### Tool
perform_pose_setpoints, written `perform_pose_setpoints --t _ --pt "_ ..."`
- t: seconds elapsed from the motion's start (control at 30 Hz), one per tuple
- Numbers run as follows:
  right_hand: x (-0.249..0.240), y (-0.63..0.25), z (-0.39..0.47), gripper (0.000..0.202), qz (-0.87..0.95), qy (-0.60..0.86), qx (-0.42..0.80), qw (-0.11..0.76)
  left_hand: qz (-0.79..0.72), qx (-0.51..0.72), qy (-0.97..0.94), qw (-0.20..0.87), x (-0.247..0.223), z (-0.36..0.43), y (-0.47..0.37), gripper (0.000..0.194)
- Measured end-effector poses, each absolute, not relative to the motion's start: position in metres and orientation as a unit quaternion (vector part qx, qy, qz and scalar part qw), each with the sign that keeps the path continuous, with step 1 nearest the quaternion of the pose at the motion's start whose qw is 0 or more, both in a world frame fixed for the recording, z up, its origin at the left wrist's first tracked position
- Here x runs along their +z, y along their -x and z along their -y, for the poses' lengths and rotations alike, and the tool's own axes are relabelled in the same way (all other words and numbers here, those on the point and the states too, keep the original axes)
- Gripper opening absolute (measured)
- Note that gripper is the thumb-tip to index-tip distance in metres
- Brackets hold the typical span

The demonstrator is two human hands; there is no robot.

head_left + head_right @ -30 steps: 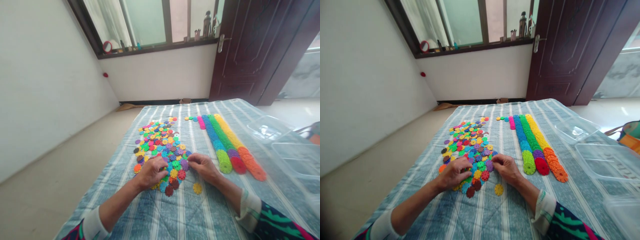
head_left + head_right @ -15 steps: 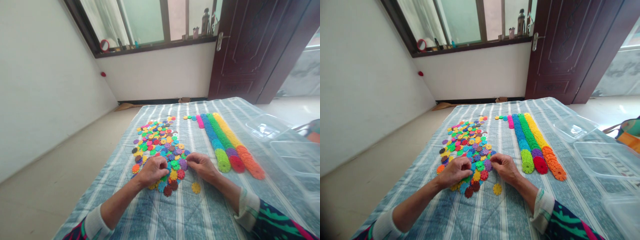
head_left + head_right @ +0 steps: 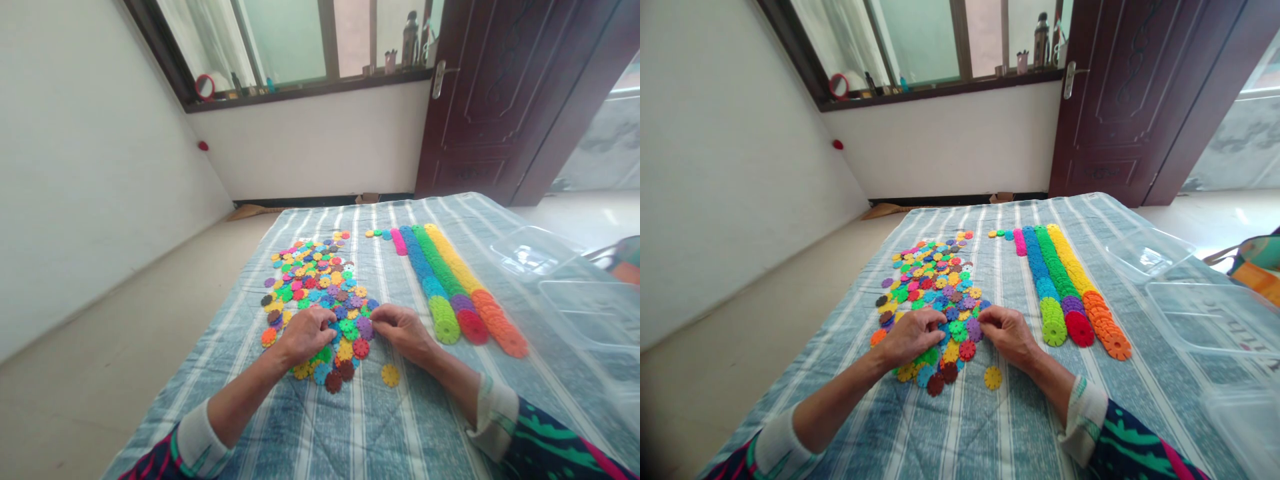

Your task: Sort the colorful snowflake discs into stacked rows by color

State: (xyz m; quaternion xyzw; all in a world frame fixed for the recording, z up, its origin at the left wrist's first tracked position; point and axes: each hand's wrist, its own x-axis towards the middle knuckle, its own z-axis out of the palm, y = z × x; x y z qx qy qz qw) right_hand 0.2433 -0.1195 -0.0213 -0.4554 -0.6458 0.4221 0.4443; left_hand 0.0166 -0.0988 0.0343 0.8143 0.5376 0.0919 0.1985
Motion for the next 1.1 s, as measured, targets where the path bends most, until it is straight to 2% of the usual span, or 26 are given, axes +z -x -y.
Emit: perform_pose_setpoints --t 0.37,0.83,1.1 --pt "-0.023 -0.242 0.119 0.013 0.627 0.446 0.447 0.455 -0.530 0.088 -0.819 0.200 0.037 0.100 -0.015 0.001" --pt "-0.023 -0.243 0.119 0.013 0.644 0.458 0.420 0.448 -0.540 0.117 -0.784 0.283 0.043 0.107 -0.019 0.004" --pt "-0.020 -0.235 0.118 0.013 0.627 0.451 0.428 0.469 -0.546 0.184 -0.758 0.305 0.055 0.089 -0.014 0.011"
